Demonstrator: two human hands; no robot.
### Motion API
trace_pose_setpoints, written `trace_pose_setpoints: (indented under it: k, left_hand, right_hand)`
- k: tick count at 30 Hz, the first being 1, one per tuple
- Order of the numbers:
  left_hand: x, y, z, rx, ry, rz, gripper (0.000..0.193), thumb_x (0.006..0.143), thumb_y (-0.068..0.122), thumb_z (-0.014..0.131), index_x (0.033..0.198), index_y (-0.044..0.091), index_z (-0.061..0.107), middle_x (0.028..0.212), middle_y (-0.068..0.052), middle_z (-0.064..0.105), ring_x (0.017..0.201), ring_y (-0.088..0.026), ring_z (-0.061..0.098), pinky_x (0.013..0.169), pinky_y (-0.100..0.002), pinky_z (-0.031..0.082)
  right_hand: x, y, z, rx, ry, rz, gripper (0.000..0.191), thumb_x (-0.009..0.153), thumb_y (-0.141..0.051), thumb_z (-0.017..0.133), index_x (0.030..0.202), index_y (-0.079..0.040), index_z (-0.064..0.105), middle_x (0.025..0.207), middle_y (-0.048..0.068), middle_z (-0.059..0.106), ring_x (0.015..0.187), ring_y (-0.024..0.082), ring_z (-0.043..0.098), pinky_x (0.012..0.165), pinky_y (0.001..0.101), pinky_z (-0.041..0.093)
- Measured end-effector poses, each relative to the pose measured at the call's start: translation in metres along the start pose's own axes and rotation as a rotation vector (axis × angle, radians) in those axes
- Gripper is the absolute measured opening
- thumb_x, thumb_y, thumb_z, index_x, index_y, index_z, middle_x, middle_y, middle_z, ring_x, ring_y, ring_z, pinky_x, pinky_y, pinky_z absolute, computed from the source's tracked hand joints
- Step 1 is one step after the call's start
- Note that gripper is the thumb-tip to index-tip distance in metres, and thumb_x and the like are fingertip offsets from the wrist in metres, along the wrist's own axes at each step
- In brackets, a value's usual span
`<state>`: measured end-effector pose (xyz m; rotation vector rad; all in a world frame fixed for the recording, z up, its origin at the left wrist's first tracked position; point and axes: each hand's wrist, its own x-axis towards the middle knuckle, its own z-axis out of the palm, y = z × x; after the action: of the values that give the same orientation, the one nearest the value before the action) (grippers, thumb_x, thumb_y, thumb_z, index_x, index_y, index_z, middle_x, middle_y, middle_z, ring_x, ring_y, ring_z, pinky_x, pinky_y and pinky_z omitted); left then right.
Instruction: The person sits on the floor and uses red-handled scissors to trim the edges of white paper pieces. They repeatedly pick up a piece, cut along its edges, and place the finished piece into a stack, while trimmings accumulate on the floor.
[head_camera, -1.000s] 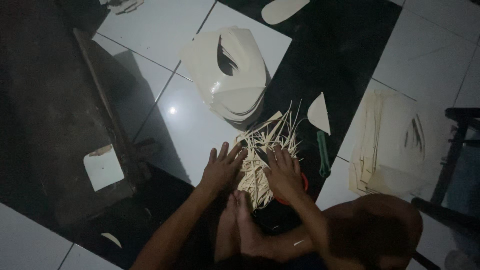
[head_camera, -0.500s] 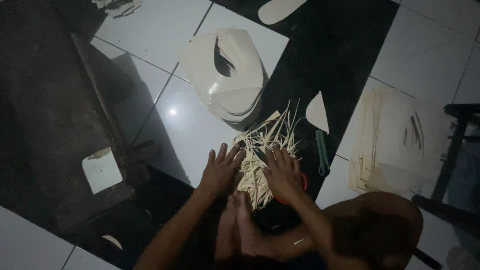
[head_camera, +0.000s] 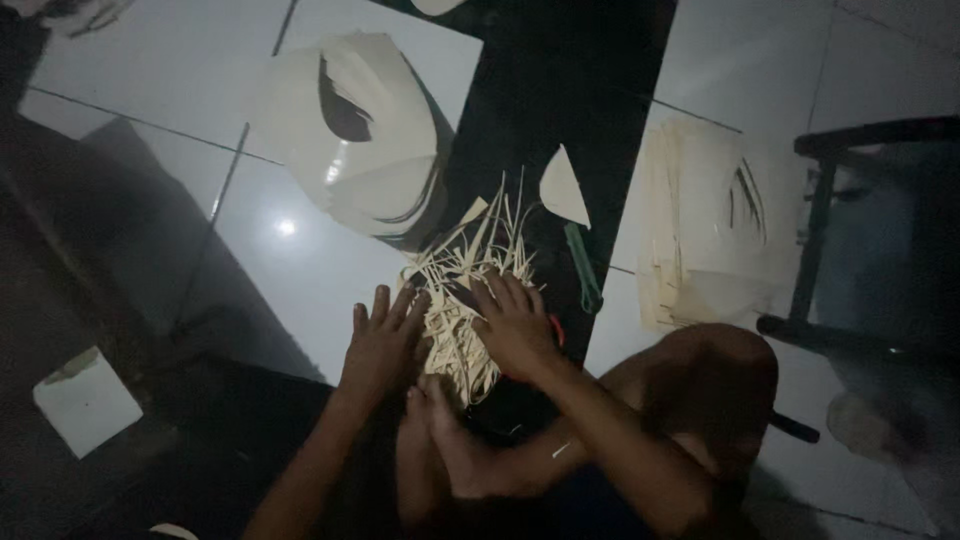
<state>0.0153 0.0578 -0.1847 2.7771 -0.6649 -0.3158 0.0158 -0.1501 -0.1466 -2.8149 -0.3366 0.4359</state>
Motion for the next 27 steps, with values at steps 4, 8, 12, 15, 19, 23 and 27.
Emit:
trace_pose_setpoints:
  k: [4, 8, 12, 15, 19, 23, 27]
  left_hand:
    - [-0.001, 0.0, -0.002, -0.043, 0.021, 0.0, 0.07, 0.093, 0.04, 0.064, 0.155, 0.018, 0.039, 0.16, -0.011, 0.037, 0.146, -0.046, 0.032, 0.111, -0.069, 0.03]
    - [-0.001, -0.001, -0.004, -0.036, 0.022, 0.026, 0.067, 0.093, 0.039, 0.064, 0.151, 0.016, 0.042, 0.161, -0.014, 0.037, 0.145, -0.048, 0.032, 0.109, -0.071, 0.031]
    - [-0.001, -0.002, -0.005, -0.051, 0.02, 0.045, 0.067, 0.091, 0.039, 0.065, 0.149, 0.015, 0.043, 0.161, -0.016, 0.036, 0.144, -0.05, 0.032, 0.108, -0.072, 0.031]
    - [0.001, -0.004, -0.008, -0.073, 0.011, 0.059, 0.067, 0.094, 0.04, 0.064, 0.152, 0.016, 0.042, 0.162, -0.016, 0.035, 0.146, -0.049, 0.031, 0.109, -0.073, 0.031]
    - [0.002, -0.001, -0.01, -0.155, -0.097, -0.004, 0.074, 0.094, 0.047, 0.064, 0.155, 0.018, 0.037, 0.162, -0.015, 0.03, 0.146, -0.051, 0.024, 0.11, -0.074, 0.026]
    - [0.001, 0.005, -0.003, -0.209, -0.261, -0.104, 0.082, 0.09, 0.052, 0.067, 0.153, 0.01, 0.034, 0.166, -0.017, 0.023, 0.15, -0.052, 0.017, 0.118, -0.07, 0.019]
    - [0.001, 0.001, 0.011, -0.183, -0.206, -0.021, 0.096, 0.086, 0.056, 0.069, 0.156, 0.004, 0.028, 0.166, -0.021, 0.021, 0.15, -0.053, 0.017, 0.117, -0.067, 0.022]
  right_hand:
    - [-0.002, 0.002, -0.001, 0.005, 0.092, -0.048, 0.058, 0.102, -0.033, 0.053, 0.153, -0.009, 0.041, 0.157, 0.015, 0.04, 0.145, 0.035, 0.034, 0.116, 0.0558, 0.026]
    - [-0.005, 0.0, -0.002, -0.02, 0.108, -0.067, 0.055, 0.101, -0.027, 0.056, 0.15, -0.005, 0.044, 0.155, 0.017, 0.043, 0.146, 0.035, 0.035, 0.115, 0.0557, 0.027]
    - [-0.002, 0.004, -0.013, 0.072, 0.08, -0.064, 0.058, 0.098, -0.029, 0.061, 0.147, -0.002, 0.047, 0.152, 0.019, 0.045, 0.141, 0.038, 0.038, 0.111, 0.058, 0.029]
    - [0.008, 0.018, -0.032, 0.17, 0.097, -0.088, 0.052, 0.091, -0.029, 0.068, 0.136, -0.004, 0.059, 0.145, 0.022, 0.052, 0.132, 0.04, 0.047, 0.105, 0.0573, 0.036]
    - [0.032, 0.042, -0.057, 0.368, 0.069, 0.166, 0.037, 0.096, -0.023, 0.063, 0.128, -0.004, 0.066, 0.124, 0.017, 0.07, 0.112, 0.03, 0.071, 0.098, 0.0427, 0.057]
    - [0.054, 0.046, -0.059, 0.199, 0.29, 0.071, 0.039, 0.098, -0.019, 0.07, 0.126, 0.008, 0.063, 0.122, 0.029, 0.065, 0.113, 0.041, 0.065, 0.096, 0.0494, 0.053]
    - [0.06, 0.022, -0.048, 0.009, 0.317, -0.037, 0.048, 0.087, -0.016, 0.072, 0.127, 0.009, 0.063, 0.117, 0.03, 0.064, 0.105, 0.043, 0.063, 0.088, 0.0542, 0.051]
